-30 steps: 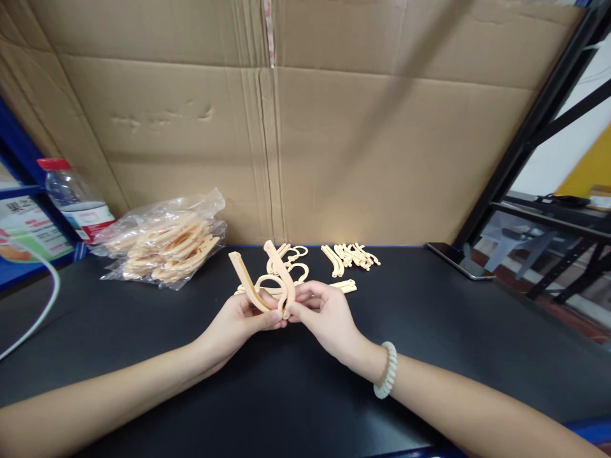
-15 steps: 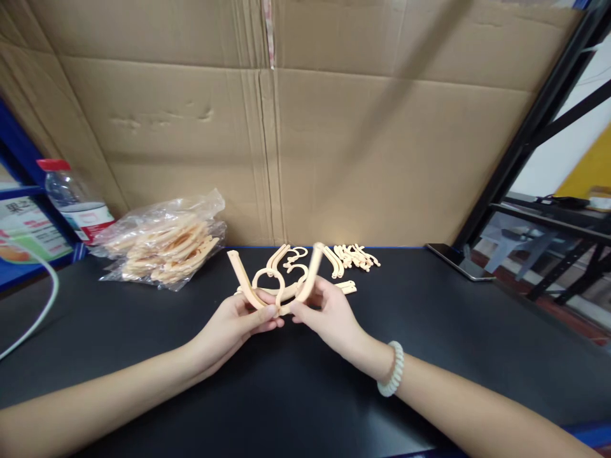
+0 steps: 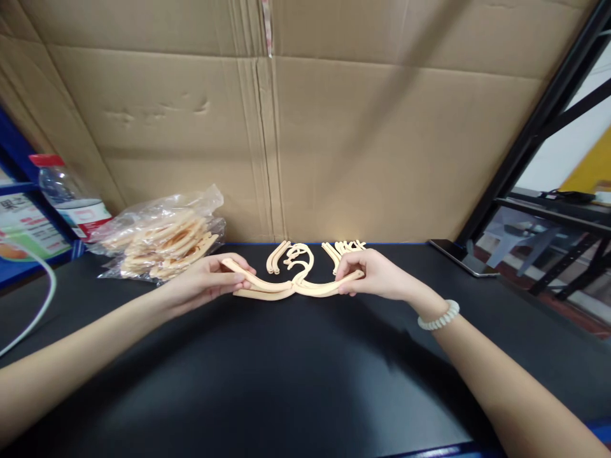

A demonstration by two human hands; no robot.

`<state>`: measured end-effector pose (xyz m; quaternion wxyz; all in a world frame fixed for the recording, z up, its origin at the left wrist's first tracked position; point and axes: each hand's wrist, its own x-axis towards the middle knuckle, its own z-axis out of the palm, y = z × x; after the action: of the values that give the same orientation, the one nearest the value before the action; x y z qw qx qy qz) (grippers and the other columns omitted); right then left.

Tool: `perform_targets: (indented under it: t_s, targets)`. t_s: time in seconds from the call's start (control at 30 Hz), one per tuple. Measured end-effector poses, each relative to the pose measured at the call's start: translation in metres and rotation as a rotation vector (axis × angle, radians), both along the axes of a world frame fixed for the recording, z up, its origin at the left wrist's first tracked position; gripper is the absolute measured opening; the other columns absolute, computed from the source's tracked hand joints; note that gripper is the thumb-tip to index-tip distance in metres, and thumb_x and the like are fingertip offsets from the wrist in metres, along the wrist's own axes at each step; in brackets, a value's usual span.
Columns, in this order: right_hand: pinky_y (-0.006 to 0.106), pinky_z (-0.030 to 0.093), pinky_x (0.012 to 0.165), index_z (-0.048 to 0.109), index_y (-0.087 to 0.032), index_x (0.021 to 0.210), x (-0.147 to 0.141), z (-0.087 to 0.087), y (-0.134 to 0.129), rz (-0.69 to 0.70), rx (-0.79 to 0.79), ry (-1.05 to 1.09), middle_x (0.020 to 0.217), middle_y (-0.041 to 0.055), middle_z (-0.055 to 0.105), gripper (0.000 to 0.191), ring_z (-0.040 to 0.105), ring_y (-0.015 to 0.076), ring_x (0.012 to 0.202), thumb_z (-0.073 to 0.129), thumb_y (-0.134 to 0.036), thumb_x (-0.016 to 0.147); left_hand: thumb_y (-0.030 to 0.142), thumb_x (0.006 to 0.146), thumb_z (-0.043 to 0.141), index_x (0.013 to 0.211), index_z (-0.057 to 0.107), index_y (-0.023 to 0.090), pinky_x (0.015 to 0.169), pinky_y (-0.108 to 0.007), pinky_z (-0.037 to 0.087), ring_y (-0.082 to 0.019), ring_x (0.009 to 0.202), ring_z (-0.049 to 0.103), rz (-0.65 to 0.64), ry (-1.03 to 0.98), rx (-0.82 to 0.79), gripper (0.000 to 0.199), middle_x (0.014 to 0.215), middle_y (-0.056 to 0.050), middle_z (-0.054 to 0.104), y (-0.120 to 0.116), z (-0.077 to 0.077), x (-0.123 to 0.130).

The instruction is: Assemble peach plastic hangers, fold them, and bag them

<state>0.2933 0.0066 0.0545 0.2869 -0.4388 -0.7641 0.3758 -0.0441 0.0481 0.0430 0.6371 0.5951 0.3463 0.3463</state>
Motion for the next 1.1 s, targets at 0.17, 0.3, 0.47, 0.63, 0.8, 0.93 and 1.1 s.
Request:
perform_targets:
  t_s: [0.17,0.3,0.47,0.63,0.8,0.93,1.1]
  targets:
    - [0.025,0.044,0.061,0.064,-0.017,0.072,0.002,0.001,0.002,0.015,0.196,-0.272,0.071,0.0,0.065,0.012,0.061,0.0142,0.066,0.073,-0.025,0.072,0.029,0.074,0.077,0.08,0.064,0.016,0.069,-0.025,0.054,-0.015,0.074,0.068,-0.085,0.378,0.444,0.02,0.082,-0.003,0.072,0.009,0.001,-0.012]
    - [0.025,0.041,0.061,0.063,-0.018,0.071,0.002,-0.002,0.003,0.003,0.239,-0.374,0.068,-0.0017,0.066,0.008,0.058,0.0132,0.064,0.07,-0.021,0.072,0.03,0.084,0.066,0.084,0.066,0.017,0.066,-0.026,0.048,-0.015,0.071,0.063,-0.166,0.656,0.952,0.013,0.08,-0.002,0.068,0.007,0.0,-0.014]
    - [0.025,0.039,0.062,0.063,-0.019,0.072,0.004,-0.008,0.007,0.025,0.25,-0.454,0.07,-0.0018,0.065,0.005,0.057,0.0142,0.068,0.068,-0.019,0.073,0.022,0.092,0.055,0.084,0.062,0.017,0.071,-0.026,0.045,-0.016,0.078,0.057,-0.269,0.705,1.189,0.011,0.082,-0.004,0.061,0.002,-0.003,-0.012]
    - [0.026,0.04,0.064,0.063,-0.019,0.075,0.0,-0.011,0.006,0.013,0.213,-0.472,0.074,0.0001,0.065,0.003,0.058,0.0158,0.072,0.066,-0.02,0.075,0.02,0.093,0.05,0.085,0.06,0.018,0.073,-0.028,0.043,-0.018,0.081,0.054,-0.28,0.794,1.262,0.013,0.083,-0.005,0.059,0.001,-0.004,-0.012]
    - [0.029,0.042,0.073,0.064,-0.018,0.073,-0.002,-0.013,0.007,0.032,0.312,-0.506,0.079,0.0025,0.062,0.006,0.057,0.0174,0.078,0.069,-0.018,0.076,0.02,0.093,0.049,0.083,0.058,0.018,0.073,-0.029,0.043,-0.019,0.081,0.053,-0.262,0.858,1.333,0.014,0.088,-0.006,0.058,-0.001,-0.004,-0.01]
    - [0.032,0.043,0.078,0.065,-0.018,0.076,0.002,-0.017,0.01,0.057,0.363,-0.514,0.087,0.0045,0.059,0.007,0.056,0.0191,0.085,0.068,-0.023,0.08,0.018,0.093,0.046,0.084,0.058,0.018,0.075,-0.031,0.044,-0.019,0.081,0.053,-0.264,0.891,1.384,0.015,0.088,-0.007,0.058,-0.002,-0.005,-0.009]
    - [0.033,0.044,0.079,0.064,-0.018,0.079,0.004,-0.019,0.012,0.052,0.39,-0.528,0.089,0.0056,0.06,0.005,0.056,0.0196,0.087,0.064,-0.021,0.083,0.017,0.094,0.042,0.088,0.06,0.018,0.078,-0.033,0.047,-0.021,0.087,0.056,-0.236,0.904,1.425,0.019,0.098,-0.009,0.06,-0.003,-0.006,-0.008]
